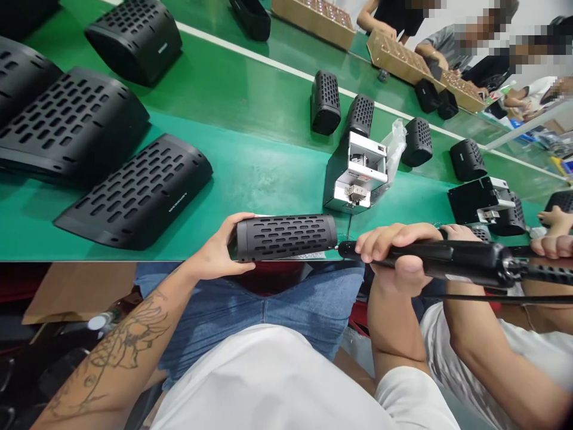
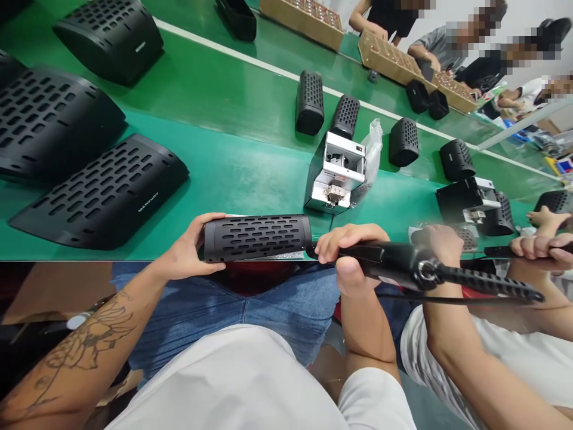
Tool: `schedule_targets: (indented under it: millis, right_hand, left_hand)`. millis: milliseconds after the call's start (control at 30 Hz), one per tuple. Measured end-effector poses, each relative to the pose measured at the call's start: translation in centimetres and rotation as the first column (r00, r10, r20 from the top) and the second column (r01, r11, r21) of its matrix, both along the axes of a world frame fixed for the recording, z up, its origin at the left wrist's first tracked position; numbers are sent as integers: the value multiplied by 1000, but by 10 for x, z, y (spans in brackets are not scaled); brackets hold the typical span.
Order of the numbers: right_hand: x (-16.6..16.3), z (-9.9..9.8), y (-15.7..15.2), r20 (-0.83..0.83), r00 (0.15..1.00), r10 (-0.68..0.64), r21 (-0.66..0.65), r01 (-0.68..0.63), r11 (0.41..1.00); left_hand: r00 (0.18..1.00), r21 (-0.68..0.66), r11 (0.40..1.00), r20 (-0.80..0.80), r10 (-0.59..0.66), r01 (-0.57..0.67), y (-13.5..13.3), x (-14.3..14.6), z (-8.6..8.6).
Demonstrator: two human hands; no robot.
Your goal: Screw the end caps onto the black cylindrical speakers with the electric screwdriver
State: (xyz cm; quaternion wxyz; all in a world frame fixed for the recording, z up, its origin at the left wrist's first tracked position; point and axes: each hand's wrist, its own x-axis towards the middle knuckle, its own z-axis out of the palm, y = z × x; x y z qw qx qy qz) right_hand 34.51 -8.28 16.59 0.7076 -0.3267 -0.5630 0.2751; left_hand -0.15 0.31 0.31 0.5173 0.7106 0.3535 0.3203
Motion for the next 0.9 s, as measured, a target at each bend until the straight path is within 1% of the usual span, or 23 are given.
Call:
schedule_targets:
  millis: [167,267,400,467,533,633,700,800,900]
  right_hand:
    - [-1,-7,12,7,999,49,-68,-49,996]
    - [-3,-11,14,17,996,88,-83,-86,993]
    - [-7,-10,17,50,969,244,-34,-242,970]
    - [-7,-9,18,60,951,305,-42,-303,952]
    - [-6,-7,20,51,940,338,-64,-334,940]
    - [-6,-8,21,18,935,353,-75,-351,933]
    - [-7,-9,20,12,932,362,-76,-360,930]
    - [-6,-10,15,40,927,373,-89,-368,925]
    - [8,-4,13,57,934,353,-80,-348,934]
  left_hand:
    - [1000,1,1000,0,-1,1,-2,0,2]
    - [1000,11,1000,-20,-1,1,-3,0,2]
    - [998,42,999,-55,10,-8,-3,1,4]
    - [997,46,999,-75,5,-1,-3,1,8]
    - [994,45,999,-113,-3,8,-4,1,13]
    - [986,40,999,-166,-5,12,-5,0,18]
    - [985,52,999,-170,-6,15,-5,0,18]
    - [989,102,995,-145,-2,17,-5,0,12]
    - [991,173,985,-129,21,2,-6,0,4]
